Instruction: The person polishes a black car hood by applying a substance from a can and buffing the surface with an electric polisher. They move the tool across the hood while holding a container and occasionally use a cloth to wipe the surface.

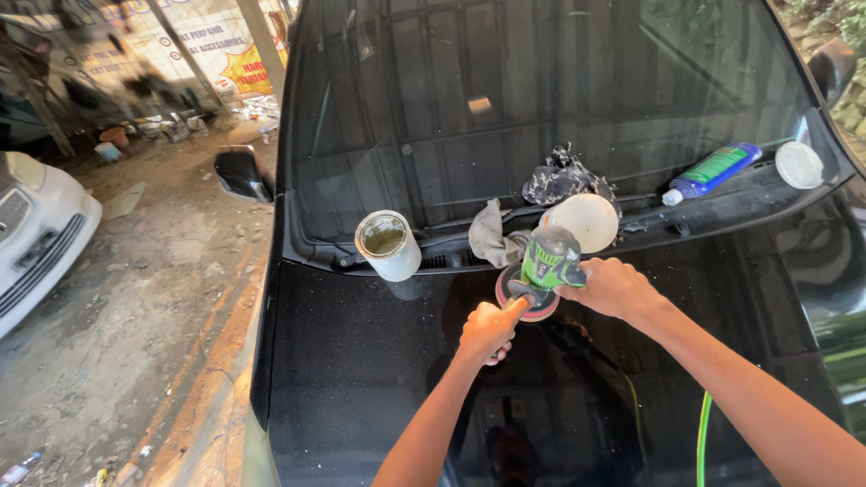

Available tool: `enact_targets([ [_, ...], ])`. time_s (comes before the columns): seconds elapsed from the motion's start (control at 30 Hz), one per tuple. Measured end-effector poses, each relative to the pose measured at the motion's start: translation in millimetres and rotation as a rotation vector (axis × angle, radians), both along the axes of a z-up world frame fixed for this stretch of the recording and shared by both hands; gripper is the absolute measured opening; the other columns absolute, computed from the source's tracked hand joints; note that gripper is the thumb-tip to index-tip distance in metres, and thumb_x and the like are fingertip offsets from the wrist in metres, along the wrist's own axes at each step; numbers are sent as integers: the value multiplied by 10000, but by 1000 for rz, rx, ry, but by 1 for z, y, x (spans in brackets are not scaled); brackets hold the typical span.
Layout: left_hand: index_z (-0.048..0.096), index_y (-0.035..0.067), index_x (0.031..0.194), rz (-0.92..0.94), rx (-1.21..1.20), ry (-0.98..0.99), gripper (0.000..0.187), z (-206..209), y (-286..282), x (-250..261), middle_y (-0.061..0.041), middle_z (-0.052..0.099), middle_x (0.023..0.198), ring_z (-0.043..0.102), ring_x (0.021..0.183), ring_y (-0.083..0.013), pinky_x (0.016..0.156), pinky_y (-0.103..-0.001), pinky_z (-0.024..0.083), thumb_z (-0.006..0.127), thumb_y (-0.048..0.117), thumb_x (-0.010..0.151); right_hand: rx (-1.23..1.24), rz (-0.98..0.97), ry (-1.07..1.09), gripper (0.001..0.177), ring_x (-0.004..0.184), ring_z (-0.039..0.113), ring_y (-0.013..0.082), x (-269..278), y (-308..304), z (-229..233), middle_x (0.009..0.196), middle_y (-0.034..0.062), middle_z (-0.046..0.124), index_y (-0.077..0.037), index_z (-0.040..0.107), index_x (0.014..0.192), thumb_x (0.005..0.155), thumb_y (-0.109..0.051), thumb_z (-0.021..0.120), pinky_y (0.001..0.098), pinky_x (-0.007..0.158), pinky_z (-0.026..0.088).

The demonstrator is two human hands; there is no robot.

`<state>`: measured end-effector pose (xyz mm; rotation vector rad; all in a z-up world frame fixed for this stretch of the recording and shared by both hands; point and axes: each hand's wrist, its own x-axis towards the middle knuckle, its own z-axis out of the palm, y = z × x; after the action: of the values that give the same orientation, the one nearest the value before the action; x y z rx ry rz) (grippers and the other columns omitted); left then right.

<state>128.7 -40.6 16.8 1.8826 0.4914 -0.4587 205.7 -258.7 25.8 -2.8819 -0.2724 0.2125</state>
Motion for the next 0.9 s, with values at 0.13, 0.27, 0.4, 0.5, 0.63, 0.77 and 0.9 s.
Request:
enact_targets([
  [0.13,579,29,660,-54,46,4,711,-1,-26,-8,-38,582,576,550,442,-157,453,-333,473,703,720,779,22,-62,50,501,1001,748,379,-20,-28,0,1014,126,801,-278,763,1163,805,-621,692,491,883,603],
  [0.27,574,21,655,-85,72,-14,714,0,-31,-17,-41,580,564,553,432,-160,449,-340,473,687,713,791,-23,-70,1,524,999,746,386,-26,-32,1,1025,131,780,-226,779,1117,807,-642,709,494,875,607],
  [0.4,595,29,655,-35,71,-23,717,0,-8,-18,-38,584,564,557,438,-154,447,-328,477,695,730,772,5,-7,-19,511,989,742,390,-22,-10,-4,1006,138,782,-227,775,1122,806,-623,703,500,870,602],
  [0.5,593,25,657,9,81,-7,728,-1,12,-19,-42,580,566,551,438,-159,439,-323,465,705,735,771,-24,22,-12,537,975,738,397,-14,15,-6,1000,158,775,-202,754,1147,821,-625,707,503,855,602],
  [0.63,569,25,652,82,70,2,737,-5,40,-25,-43,562,564,533,432,-164,427,-333,438,711,738,765,24,126,-34,531,945,736,396,-1,48,-8,997,136,771,-182,759,1117,803,-607,709,519,814,600],
  [0.77,556,35,648,121,42,-37,732,-5,66,-30,-36,554,561,532,428,-159,423,-337,436,701,743,760,-40,176,-33,583,936,748,390,7,79,-9,964,163,783,-112,754,1083,830,-635,697,507,814,606],
  [0.9,554,37,651,184,18,-2,732,-4,80,-33,-27,544,569,516,435,-159,426,-332,404,721,743,754,-52,195,-40,612,951,744,393,10,99,-7,988,172,770,-96,745,1099,818,-639,711,501,824,602],
])
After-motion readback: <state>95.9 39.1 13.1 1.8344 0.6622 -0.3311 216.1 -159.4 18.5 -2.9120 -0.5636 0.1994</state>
